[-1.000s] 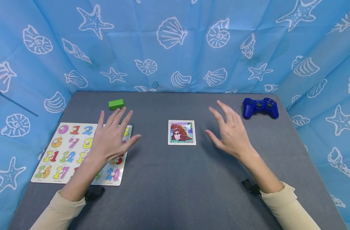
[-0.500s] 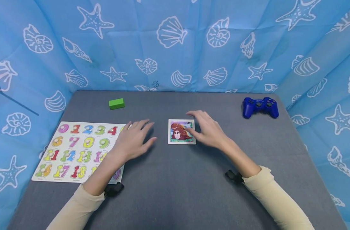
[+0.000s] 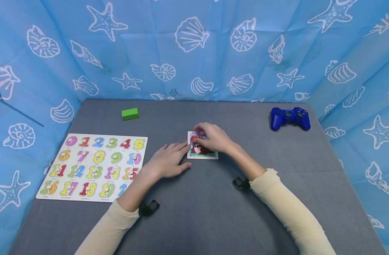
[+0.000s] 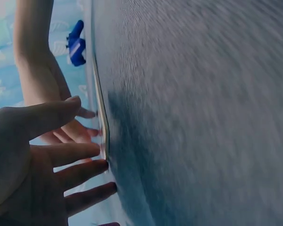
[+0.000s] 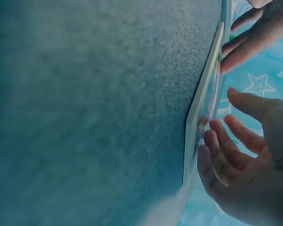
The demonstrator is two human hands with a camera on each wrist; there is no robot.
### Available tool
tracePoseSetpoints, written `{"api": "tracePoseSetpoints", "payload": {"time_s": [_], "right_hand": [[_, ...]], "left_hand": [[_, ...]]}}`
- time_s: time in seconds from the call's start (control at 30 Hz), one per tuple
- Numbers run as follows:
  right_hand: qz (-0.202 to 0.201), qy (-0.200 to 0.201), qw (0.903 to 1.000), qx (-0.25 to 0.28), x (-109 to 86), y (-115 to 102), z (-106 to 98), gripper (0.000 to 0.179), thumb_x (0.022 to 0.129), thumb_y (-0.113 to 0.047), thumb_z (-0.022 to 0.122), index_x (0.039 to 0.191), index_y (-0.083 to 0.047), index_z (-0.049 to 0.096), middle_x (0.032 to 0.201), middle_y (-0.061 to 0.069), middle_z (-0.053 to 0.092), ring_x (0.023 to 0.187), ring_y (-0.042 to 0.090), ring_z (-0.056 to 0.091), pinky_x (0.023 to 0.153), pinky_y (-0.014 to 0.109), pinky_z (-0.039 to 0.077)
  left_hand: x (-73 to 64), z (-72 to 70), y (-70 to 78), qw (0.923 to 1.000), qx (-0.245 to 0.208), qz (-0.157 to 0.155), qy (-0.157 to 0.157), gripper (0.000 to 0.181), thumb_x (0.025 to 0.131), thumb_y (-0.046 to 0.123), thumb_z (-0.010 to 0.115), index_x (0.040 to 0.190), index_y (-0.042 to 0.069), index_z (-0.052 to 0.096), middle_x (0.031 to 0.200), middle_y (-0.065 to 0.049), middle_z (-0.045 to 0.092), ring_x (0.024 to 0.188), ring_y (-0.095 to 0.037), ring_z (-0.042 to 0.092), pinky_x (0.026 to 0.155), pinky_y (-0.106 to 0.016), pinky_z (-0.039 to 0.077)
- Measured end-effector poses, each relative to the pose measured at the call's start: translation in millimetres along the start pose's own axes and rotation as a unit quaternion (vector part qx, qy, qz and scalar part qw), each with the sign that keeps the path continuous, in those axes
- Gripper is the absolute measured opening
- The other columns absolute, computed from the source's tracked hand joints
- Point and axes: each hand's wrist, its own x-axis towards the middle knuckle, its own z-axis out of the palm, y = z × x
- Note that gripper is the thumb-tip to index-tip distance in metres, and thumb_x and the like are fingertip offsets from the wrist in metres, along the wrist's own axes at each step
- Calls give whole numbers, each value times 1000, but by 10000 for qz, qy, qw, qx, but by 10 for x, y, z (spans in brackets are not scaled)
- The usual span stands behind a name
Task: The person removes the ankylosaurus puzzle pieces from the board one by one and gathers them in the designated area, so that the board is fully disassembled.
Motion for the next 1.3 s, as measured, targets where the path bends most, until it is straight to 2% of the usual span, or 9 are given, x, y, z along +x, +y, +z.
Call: {"api": "tracePoseSetpoints", "payload": {"time_s": [0.2,0.63,0.8,0.97,1.13,1.2,1.3], "right_hand": [[324,-23,9993,-176,91,-27,19,39,98,-28,83,127,-3,75,122,15,74,113,30,72,98,48,61],[332,84,9956,-877,116,-46,8,36,96,-36,85,112,-4,80,110,12,77,99,26,74,90,43,63],[284,-54,9967,-756,143,-29,-2,34,97,-35,85,109,-4,79,107,12,76,89,22,69,83,41,61],[265,-340,9974,-572,194,31,-9,35,97,-35,84,108,-3,75,101,10,71,83,17,60,75,31,52],[172,-572,9980,-193,193,54,-27,27,99,-30,83,93,-5,75,91,9,68,69,14,59,64,26,48],[140,-499,9985,-158,178,60,-21,27,99,-30,83,94,-4,75,93,10,69,70,14,60,66,27,50],[212,-235,9992,-241,154,59,-8,32,96,-32,86,103,-3,75,100,12,71,81,17,62,74,30,53]], "left_hand": [[39,28,51,9998,-141,-109,-89,73,110,50,58,171,15,36,181,-6,30,167,-35,31,133,-69,28],[10,-1,102,9988,-336,-236,-260,74,111,48,58,172,14,32,183,-6,23,170,-35,23,134,-70,23],[4,14,106,9983,-423,-304,-245,75,111,47,59,172,14,33,183,-6,23,170,-36,22,134,-70,22],[13,32,118,9981,-402,-386,-248,75,110,47,60,172,14,33,183,-6,23,170,-36,22,134,-70,21],[32,62,137,9981,-366,-434,-259,77,110,49,60,172,14,32,183,-7,23,170,-36,21,134,-71,21],[36,66,143,9980,-375,-444,-246,77,110,49,60,172,14,32,183,-7,23,170,-36,21,134,-71,21],[37,68,149,9978,-400,-460,-240,77,110,49,60,172,15,32,183,-7,22,171,-36,21,134,-71,20]]}}
